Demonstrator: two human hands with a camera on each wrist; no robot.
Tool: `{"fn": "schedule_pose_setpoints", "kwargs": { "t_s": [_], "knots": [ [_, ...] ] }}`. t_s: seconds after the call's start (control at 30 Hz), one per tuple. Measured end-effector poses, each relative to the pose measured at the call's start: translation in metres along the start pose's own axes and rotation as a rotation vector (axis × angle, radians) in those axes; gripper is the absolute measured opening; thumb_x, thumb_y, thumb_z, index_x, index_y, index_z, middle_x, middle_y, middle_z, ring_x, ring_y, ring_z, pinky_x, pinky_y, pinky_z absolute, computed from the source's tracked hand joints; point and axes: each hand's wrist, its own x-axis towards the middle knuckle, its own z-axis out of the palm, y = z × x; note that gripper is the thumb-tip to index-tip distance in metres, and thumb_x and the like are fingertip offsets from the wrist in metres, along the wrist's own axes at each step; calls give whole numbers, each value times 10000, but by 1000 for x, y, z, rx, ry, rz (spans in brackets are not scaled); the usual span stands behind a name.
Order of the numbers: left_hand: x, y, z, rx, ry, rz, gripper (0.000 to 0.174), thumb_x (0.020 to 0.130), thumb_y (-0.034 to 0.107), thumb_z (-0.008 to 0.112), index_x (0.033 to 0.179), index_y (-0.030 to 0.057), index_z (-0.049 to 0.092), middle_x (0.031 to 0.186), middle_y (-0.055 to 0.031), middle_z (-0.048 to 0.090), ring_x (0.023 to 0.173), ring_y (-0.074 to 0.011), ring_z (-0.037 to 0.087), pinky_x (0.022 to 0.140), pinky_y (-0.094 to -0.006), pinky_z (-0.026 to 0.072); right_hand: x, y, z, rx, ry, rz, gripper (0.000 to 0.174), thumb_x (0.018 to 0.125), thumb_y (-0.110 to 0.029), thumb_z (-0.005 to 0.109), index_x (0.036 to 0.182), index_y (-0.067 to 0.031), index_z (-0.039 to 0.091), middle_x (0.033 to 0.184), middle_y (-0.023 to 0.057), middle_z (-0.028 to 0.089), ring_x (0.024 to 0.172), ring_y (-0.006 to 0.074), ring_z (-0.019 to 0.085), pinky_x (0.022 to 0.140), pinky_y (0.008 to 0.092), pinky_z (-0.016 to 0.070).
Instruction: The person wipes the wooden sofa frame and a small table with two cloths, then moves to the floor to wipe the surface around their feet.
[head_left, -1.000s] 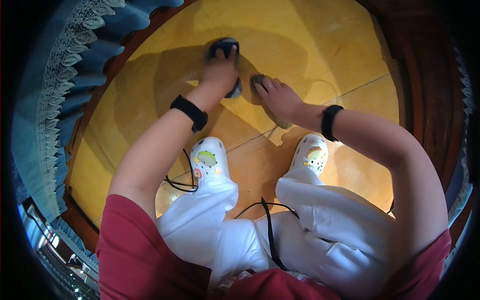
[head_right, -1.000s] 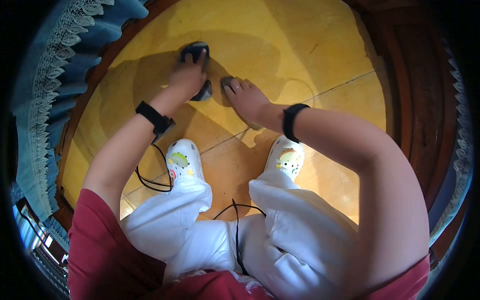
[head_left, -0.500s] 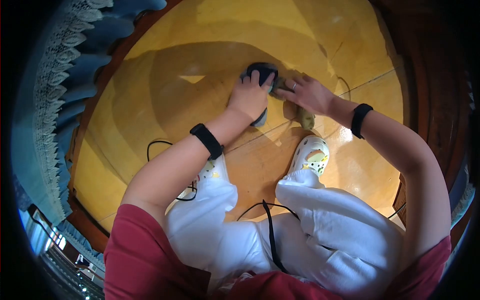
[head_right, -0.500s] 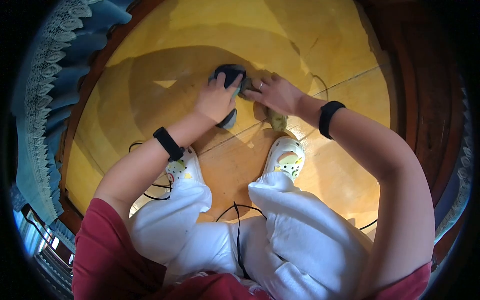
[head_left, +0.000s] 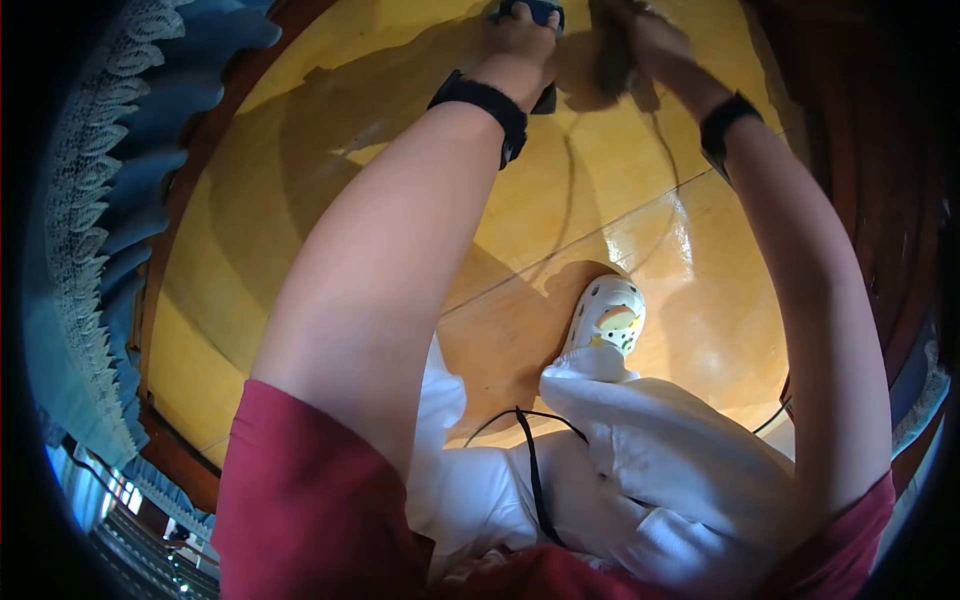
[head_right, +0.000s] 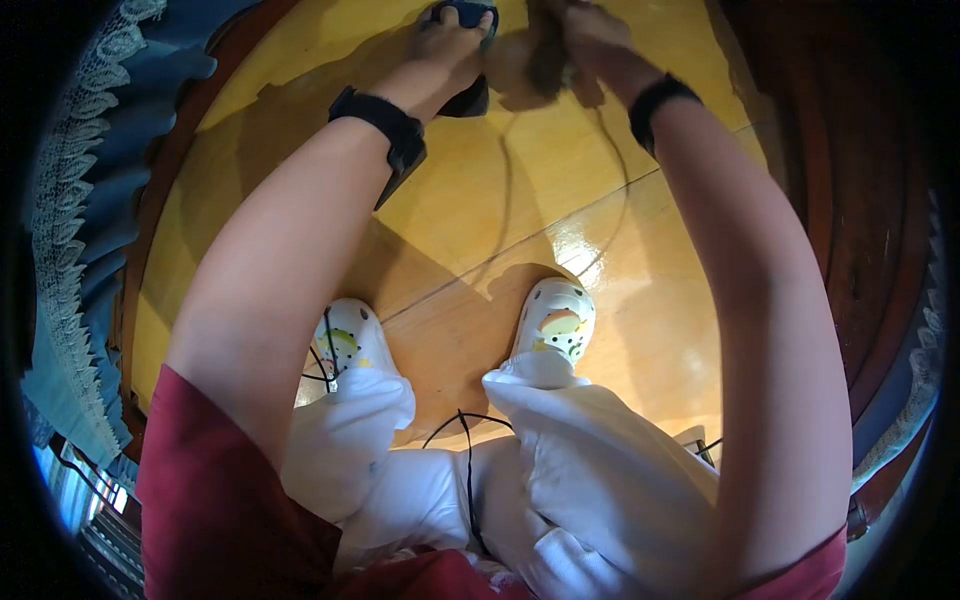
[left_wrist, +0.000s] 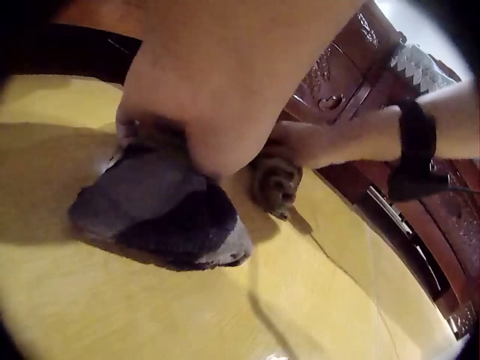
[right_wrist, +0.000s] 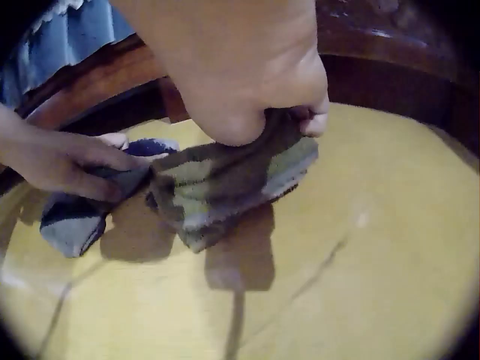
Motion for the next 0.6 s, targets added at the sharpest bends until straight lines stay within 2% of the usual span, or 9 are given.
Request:
{"fn": "schedule_pose_setpoints", "kwargs": {
  "t_s": [0.03, 0.07, 0.17, 0.23, 0.3, 0.37, 0.5, 0.53, 0.6],
  "knots": [
    [-9, 4, -17, 66, -273, -36, 636, 910, 209, 501, 1448, 254, 165, 1473, -155, 110, 1269, -400, 313, 1035, -476, 318, -4, -18, -8, 92, 177, 63, 492, 895, -474, 464, 1113, -63, 624, 1122, 145, 622, 1027, 268, 583, 916, 341, 427],
    [-10, -2, -5, 114, -81, 26, 594, 855, 219, 504, 1399, 224, 266, 1383, -209, 306, 1201, -386, 411, 980, -461, 344, 0, -25, -7, 58, 179, 75, 481, 889, -466, 472, 1088, -59, 633, 1119, 144, 623, 1021, 247, 585, 888, 340, 446],
    [3, -20, 34, 152, 159, 68, 573, 837, 361, 554, 1374, 354, 357, 1356, -223, 351, 1162, -392, 468, 950, -438, 413, 6, -29, -2, 115, 194, 115, 445, 881, -425, 493, 1087, -54, 627, 1106, 145, 623, 1013, 236, 588, 863, 340, 461],
    [-8, -8, 21, 155, 120, 26, 585, 845, 348, 543, 1386, 368, 324, 1400, -223, 296, 1188, -395, 449, 968, -437, 400, 11, -19, 5, 198, 199, 126, 423, 879, -392, 506, 1110, -54, 613, 1096, 148, 623, 1011, 246, 589, 866, 342, 459],
    [-17, -10, 17, 124, 62, 39, 578, 847, 306, 528, 1388, 350, 330, 1420, -244, 259, 1184, -403, 449, 975, -440, 394, 13, 0, 15, -469, 41, -235, 420, 875, -327, 516, 1208, -74, 546, 1162, 169, 575, 1095, 290, 541, 940, 364, 419],
    [-21, -17, 25, 80, 91, 57, 582, 845, 283, 523, 1390, 342, 329, 1414, -258, 265, 1182, -412, 445, 968, -439, 398, -14, -8, 30, -620, -44, -385, 540, 789, -105, 515, 1314, -209, 443, 1221, 142, 534, 1018, 306, 586, 854, 383, 487],
    [-40, -28, 28, 15, 89, 180, 591, 842, 229, 503, 1398, 321, 323, 1383, -288, 303, 1160, -437, 446, 951, -433, 411, -85, -18, 53, -520, -54, -529, 534, 777, -168, 554, 1298, -184, 439, 1131, 120, 599, 1008, 290, 599, 795, 397, 501],
    [-47, -33, 39, 65, 231, 259, 581, 823, 207, 526, 1382, 253, 376, 1246, -210, 399, 995, -386, 508, 842, -445, 441, -94, -10, 62, -521, -82, -558, 560, 756, -149, 572, 1298, -157, 429, 1111, 142, 598, 991, 297, 602, 780, 400, 503],
    [-70, -23, 37, 160, 99, 175, 647, 805, 239, 564, 1407, 240, 325, 1249, -197, 397, 968, -353, 524, 798, -416, 463, -111, 0, 79, -510, -146, -591, 582, 721, -124, 597, 1278, -93, 432, 1068, 179, 589, 943, 312, 606, 751, 400, 506]
  ]
}}
